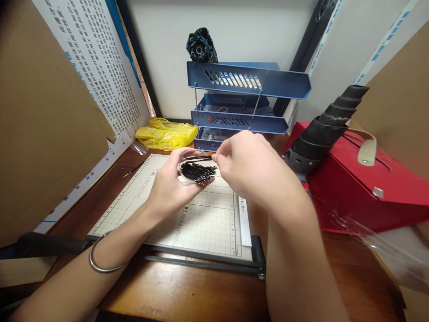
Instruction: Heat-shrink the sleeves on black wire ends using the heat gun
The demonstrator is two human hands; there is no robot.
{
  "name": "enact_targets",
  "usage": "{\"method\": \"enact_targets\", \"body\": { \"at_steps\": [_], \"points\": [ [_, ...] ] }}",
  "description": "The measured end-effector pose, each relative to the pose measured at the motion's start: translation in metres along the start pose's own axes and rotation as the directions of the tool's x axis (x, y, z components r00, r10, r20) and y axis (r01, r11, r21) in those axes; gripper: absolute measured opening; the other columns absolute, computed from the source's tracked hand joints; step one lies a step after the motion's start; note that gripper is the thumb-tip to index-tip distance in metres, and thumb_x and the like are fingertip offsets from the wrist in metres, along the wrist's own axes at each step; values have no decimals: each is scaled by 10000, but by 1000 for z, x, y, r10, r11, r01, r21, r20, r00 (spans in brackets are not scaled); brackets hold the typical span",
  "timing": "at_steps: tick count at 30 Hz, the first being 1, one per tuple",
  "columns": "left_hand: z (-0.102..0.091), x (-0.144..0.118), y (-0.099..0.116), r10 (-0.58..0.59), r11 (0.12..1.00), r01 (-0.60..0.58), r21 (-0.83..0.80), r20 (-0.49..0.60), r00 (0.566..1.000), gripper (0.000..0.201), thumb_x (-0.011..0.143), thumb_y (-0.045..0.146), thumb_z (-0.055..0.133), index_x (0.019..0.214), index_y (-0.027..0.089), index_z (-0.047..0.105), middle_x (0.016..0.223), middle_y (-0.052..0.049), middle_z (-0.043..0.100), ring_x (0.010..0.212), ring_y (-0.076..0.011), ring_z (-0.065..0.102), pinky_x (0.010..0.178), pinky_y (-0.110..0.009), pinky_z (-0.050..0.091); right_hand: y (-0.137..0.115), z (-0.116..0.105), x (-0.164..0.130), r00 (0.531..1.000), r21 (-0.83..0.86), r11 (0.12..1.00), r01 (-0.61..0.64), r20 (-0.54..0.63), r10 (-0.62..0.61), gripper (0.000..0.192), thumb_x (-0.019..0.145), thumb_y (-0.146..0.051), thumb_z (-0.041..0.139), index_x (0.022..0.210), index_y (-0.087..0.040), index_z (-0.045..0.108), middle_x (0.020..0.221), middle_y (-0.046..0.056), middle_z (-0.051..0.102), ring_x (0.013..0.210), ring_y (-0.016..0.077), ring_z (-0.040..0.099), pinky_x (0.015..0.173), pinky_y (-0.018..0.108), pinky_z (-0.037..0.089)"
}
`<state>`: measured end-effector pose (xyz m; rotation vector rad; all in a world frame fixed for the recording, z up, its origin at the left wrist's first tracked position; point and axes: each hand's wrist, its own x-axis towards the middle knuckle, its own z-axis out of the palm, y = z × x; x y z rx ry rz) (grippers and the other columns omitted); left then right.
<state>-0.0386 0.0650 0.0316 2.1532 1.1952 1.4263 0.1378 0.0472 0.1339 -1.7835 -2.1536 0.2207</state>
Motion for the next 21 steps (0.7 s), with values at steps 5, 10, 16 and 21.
{"method": "enact_targets", "body": {
  "at_steps": [5, 10, 16, 21],
  "points": [
    [0, 0, -1, -26, 998, 28, 53, -34, 999, 603, 741, 401, 870, 1223, 253, 539, 1205, -77, 741, 1074, -287, 726, 938, -484, 597, 8, -10, -3, 993, 180, 977, -114, 33, 110, 250, 885, -353, 615, 774, -201, 779, 528, -15, 485, 449, 91, 335, 459, 293, 313],
    [0, 1, -4, -61, 996, 65, 59, -62, 996, 606, 735, 424, 869, 1215, 240, 547, 1234, -91, 735, 1105, -307, 715, 970, -511, 582, 32, -17, -4, 982, 319, 932, -175, -9, 187, 316, 868, -482, 645, 833, -195, 773, 574, 4, 511, 482, 100, 376, 461, 295, 281],
    [0, 2, -6, -79, 995, 83, 53, -81, 994, 597, 731, 393, 868, 1211, 230, 552, 1249, -86, 726, 1134, -301, 703, 1001, -509, 566, 67, -3, 11, 973, 349, 908, -232, 84, 216, 357, 834, -488, 685, 652, -181, 663, 594, 17, 547, 549, 115, 427, 550, 314, 348],
    [-2, 6, -11, -71, 995, 78, 57, -110, 991, 596, 735, 414, 876, 1202, 244, 547, 1253, -83, 716, 1144, -290, 695, 1013, -498, 561, 81, 31, 33, 916, 285, 936, -205, 393, 80, 430, 840, -469, 642, 524, -196, 536, 557, -4, 516, 560, 114, 407, 615, 309, 362]
  ]
}}
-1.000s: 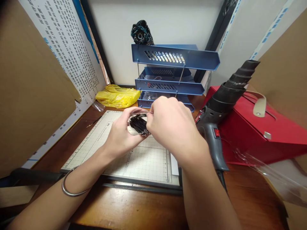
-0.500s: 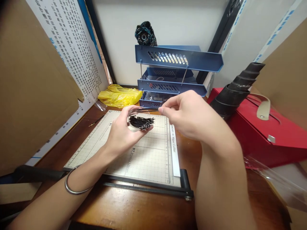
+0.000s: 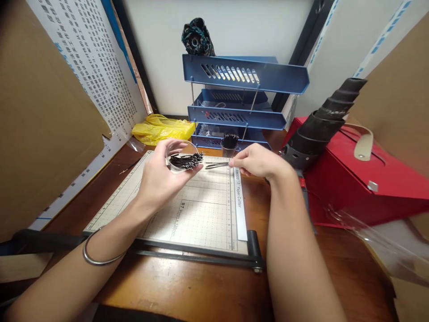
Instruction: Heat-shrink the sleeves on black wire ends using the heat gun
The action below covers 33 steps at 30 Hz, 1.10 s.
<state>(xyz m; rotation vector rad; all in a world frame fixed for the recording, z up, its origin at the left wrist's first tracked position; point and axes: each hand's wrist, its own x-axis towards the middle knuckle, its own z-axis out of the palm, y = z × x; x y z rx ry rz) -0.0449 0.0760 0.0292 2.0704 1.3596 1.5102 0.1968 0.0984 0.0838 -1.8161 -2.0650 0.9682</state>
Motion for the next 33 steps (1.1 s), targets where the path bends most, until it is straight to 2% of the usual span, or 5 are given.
{"method": "enact_targets", "body": {
  "at_steps": [8, 13, 17, 24, 33],
  "points": [
    [0, 2, -4, -8, 1000, 8, -2, -15, 1000, 614, 709, 402, 899, 1192, 260, 547, 1235, -67, 722, 1115, -284, 704, 1008, -490, 563, 0, 9, 9, 974, -89, 993, 79, 218, -58, 390, 827, -484, 622, 551, -209, 601, 520, -19, 524, 545, 124, 446, 615, 291, 371],
    [1, 1, -1, -6, 1000, 6, -8, 12, 1000, 615, 705, 390, 898, 1196, 249, 555, 1236, -72, 720, 1130, -283, 695, 1023, -493, 554, 4, 10, 13, 979, -132, 991, 19, 205, 9, 233, 791, -404, 664, 764, -204, 780, 588, -6, 600, 575, 140, 496, 606, 294, 388],
    [1, 0, 0, -3, 1000, 3, 2, 26, 1000, 605, 713, 382, 892, 1199, 244, 558, 1229, -75, 721, 1133, -286, 693, 1023, -498, 553, 6, 11, 16, 982, -142, 990, 6, 189, 21, 220, 779, -321, 653, 890, -203, 802, 725, 11, 689, 616, 141, 534, 612, 290, 407],
    [1, -1, 0, 14, 1000, -15, 19, 29, 999, 601, 703, 370, 893, 1184, 248, 555, 1217, -71, 729, 1125, -288, 705, 1014, -495, 565, -5, 10, 9, 986, -191, 978, 88, 156, -58, 179, 765, -208, 613, 808, -231, 785, 886, 1, 778, 851, 182, 680, 776, 287, 500],
    [2, 0, 2, 16, 1000, -16, 20, 40, 999, 607, 702, 347, 893, 1195, 231, 559, 1229, -86, 727, 1133, -297, 703, 1016, -500, 565, -4, 21, 21, 973, -207, 972, 109, 222, -62, 158, 783, -282, 655, 828, -207, 787, 834, 11, 779, 810, 194, 690, 754, 300, 510]
  ]
}}
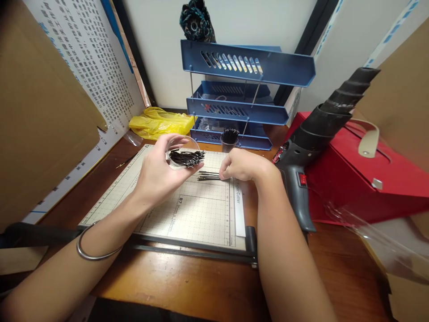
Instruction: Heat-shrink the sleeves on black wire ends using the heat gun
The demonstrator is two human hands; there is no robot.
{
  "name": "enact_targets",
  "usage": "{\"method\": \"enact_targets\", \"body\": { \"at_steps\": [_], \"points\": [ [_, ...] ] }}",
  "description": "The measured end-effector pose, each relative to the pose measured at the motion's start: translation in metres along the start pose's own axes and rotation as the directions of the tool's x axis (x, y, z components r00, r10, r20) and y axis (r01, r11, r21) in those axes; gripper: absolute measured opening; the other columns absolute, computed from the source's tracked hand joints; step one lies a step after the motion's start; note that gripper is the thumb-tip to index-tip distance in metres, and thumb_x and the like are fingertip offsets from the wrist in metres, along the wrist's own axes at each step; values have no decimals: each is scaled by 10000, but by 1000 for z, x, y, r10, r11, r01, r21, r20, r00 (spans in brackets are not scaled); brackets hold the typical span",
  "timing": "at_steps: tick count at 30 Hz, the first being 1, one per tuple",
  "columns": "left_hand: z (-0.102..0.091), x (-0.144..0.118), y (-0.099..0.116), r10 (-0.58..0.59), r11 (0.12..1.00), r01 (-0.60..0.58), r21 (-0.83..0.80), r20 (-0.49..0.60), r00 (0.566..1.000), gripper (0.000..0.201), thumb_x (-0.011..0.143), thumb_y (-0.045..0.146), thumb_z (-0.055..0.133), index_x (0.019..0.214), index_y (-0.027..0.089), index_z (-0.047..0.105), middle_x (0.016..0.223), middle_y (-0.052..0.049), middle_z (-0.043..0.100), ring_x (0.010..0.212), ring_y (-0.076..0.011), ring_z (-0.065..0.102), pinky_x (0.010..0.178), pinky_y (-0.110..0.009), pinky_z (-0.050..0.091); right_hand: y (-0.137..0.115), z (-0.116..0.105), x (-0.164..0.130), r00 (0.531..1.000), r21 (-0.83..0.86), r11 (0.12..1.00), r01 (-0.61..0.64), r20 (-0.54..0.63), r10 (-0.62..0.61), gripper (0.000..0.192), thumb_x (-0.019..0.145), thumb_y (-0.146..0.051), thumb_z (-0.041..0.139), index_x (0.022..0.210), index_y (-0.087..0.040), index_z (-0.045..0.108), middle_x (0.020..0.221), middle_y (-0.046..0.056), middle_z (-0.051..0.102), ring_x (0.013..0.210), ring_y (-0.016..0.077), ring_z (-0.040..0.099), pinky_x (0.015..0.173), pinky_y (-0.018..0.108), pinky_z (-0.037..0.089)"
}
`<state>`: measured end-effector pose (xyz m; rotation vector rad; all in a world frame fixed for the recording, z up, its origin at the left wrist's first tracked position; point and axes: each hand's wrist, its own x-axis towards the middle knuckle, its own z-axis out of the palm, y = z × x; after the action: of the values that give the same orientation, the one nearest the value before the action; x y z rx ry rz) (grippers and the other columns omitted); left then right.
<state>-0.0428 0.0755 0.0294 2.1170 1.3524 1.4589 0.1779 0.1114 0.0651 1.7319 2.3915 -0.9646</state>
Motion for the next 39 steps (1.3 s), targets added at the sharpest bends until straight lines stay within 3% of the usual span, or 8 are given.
{"method": "enact_targets", "body": {
  "at_steps": [18, 24, 33, 39],
  "points": [
    [0, -2, 0, 12, 1000, -12, 14, 31, 999, 607, 717, 351, 887, 1214, 229, 560, 1263, -73, 725, 1175, -284, 691, 1032, -469, 556, -2, -2, -5, 988, -61, 987, -146, 30, 148, 101, 768, -286, 700, 800, -220, 770, 832, 24, 772, 806, 204, 679, 711, 298, 476],
    [0, -1, -1, 27, 1000, -27, 14, 21, 999, 616, 711, 348, 886, 1219, 225, 559, 1254, -68, 727, 1163, -281, 697, 1023, -474, 561, -11, -8, -18, 990, -86, 987, -138, -3, 139, 147, 776, -230, 652, 825, -250, 790, 889, 12, 780, 872, 218, 674, 734, 313, 468],
    [0, 0, -1, 9, 1000, -9, 22, 5, 1000, 599, 700, 336, 889, 1196, 219, 574, 1225, -77, 734, 1128, -301, 706, 1007, -497, 566, 0, -6, -12, 995, -13, 995, -101, 1, 101, 123, 781, -241, 657, 817, -219, 772, 887, 31, 779, 864, 214, 672, 752, 311, 479],
    [0, 0, -2, 18, 1000, -18, 17, -16, 1000, 614, 696, 348, 893, 1202, 222, 570, 1226, -84, 734, 1125, -302, 704, 1010, -507, 562, -1, -12, -19, 996, 11, 999, -34, -85, 35, 136, 816, -287, 644, 835, -225, 763, 901, 22, 772, 849, 197, 672, 774, 305, 485]
  ]
}}
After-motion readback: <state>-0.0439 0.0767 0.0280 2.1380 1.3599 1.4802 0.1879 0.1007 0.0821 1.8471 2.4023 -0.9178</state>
